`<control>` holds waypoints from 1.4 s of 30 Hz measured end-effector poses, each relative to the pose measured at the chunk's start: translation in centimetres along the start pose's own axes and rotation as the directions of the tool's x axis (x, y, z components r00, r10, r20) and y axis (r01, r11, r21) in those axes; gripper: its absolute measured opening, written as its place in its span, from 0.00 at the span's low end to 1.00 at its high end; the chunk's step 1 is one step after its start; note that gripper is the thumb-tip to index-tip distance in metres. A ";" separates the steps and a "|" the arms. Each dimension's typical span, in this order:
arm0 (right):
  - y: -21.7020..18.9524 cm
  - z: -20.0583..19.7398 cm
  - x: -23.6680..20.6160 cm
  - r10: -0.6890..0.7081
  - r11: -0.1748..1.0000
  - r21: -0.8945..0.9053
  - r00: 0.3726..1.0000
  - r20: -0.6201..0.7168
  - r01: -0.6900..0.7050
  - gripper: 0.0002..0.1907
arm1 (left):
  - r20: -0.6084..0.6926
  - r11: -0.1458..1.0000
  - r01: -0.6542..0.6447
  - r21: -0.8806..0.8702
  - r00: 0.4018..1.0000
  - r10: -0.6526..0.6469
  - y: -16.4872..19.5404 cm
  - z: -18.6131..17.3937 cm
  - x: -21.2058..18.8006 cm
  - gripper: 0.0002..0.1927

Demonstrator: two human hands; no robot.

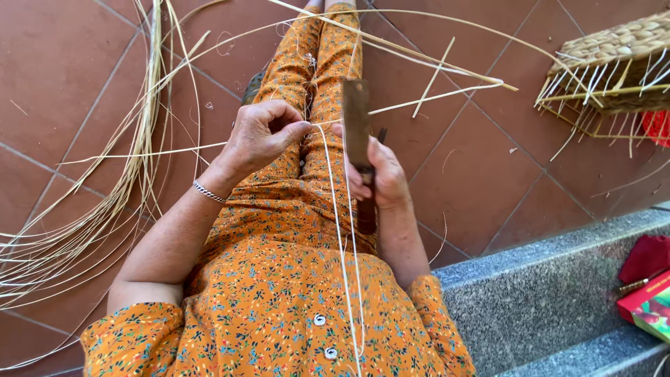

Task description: The person sits on the floor and splits long bamboo strips into thinner pieces, drawing each strip against a knife blade held in one hand while pulling the strip with the other. They occasionally set strips aside and pick up new ones, with woven baskets visible nearby.

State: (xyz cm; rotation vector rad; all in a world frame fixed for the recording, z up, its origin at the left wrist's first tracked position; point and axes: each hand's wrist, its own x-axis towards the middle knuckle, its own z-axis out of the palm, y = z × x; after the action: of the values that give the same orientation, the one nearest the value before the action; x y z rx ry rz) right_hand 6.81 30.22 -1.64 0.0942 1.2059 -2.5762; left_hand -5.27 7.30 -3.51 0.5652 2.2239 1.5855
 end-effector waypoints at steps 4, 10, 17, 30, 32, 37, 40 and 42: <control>0.7 1.0 1.6 0.018 0.998 -0.057 0.992 -0.121 -0.025 0.28 | 0.038 1.000 0.024 0.000 0.999 -0.024 1.1 1.0 0.6 0.10; 1.4 0.2 2.2 0.012 0.999 -0.047 0.979 -0.202 -0.022 0.22 | 0.068 0.992 0.082 -0.092 0.995 -0.076 1.7 1.0 1.0 0.12; 1.8 -0.8 1.5 -0.016 0.994 -0.112 0.981 -0.194 -0.006 0.23 | 0.041 0.997 0.056 -0.053 0.998 -0.054 1.9 1.1 0.7 0.13; 0.0 -0.6 2.2 -0.088 0.996 -0.048 0.981 -0.171 0.080 0.19 | -0.001 1.000 -0.006 0.010 1.000 0.006 4.2 1.9 1.6 0.16; -0.7 -0.4 2.2 -0.148 0.985 -0.108 0.975 -0.164 0.131 0.19 | 0.022 0.999 -0.033 0.000 0.999 0.033 4.4 1.7 2.1 0.16; -2.2 0.1 2.1 -0.123 0.992 -0.052 0.966 -0.229 0.114 0.18 | 0.042 0.992 0.011 0.125 0.999 -0.017 4.8 0.8 2.7 0.22; -2.5 0.2 2.2 -0.141 0.986 -0.123 0.951 -0.274 0.110 0.19 | 0.066 0.994 0.053 0.094 0.996 -0.059 5.3 0.8 2.6 0.20; -2.8 0.1 2.3 -0.167 0.980 -0.153 0.941 -0.294 0.126 0.19 | 0.085 0.994 0.088 0.058 0.992 -0.093 5.7 0.9 2.6 0.18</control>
State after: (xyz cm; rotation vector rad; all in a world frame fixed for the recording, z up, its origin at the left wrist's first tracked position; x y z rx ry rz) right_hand 3.80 31.28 0.07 0.4033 1.5447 -2.6697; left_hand -6.41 11.03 1.52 0.5305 2.2004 1.4324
